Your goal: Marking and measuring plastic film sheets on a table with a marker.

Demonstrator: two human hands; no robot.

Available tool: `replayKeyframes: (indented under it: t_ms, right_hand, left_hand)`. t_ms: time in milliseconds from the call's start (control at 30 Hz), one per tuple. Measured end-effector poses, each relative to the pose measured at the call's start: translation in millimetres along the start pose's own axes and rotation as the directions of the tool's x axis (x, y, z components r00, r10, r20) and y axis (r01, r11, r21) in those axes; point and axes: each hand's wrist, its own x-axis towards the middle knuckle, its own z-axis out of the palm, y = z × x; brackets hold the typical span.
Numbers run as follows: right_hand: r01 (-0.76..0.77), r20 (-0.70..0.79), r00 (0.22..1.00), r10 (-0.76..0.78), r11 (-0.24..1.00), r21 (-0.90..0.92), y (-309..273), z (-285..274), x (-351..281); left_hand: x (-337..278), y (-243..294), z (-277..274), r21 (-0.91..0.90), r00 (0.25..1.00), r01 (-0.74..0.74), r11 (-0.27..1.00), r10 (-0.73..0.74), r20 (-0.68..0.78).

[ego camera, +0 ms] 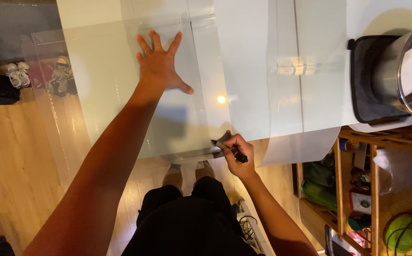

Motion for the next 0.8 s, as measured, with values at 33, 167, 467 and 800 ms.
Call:
replayKeyframes:
  t_ms: [33, 167, 467, 800]
  right_hand:
    - [-0.09, -0.004, 0.996, 0.091, 0.986, -0.14, -4.1, 0.6, 0.6]
    - [-0.078, 0.001, 0.997, 0.083, 0.949, -0.306, -9.9, 3.0, 3.7]
    - [0.071, 0.056, 0.997, -0.058, 0.956, -0.284, -31.0, 7.8, 1.7]
    - [0.126, 0.002, 0.991, -0.136, 0.909, -0.398, -31.3, 19.5, -19.1]
  left_hand:
    - [-0.8, 0.2, -0.1, -0.001, 1.0, 0.001, 1.0, -0.001, -0.001]
    - [0.5, 0.1, 0.1, 0.002, 1.0, -0.003, 1.0, 0.003, -0.011]
    - [-2.2, 2.2, -1.2, -0.001, 1.0, 0.009, 1.0, -0.009, -0.001]
    - [0.4, 1.9, -0.5, 0.017, 1.0, 0.007, 1.0, -0.007, 0.004]
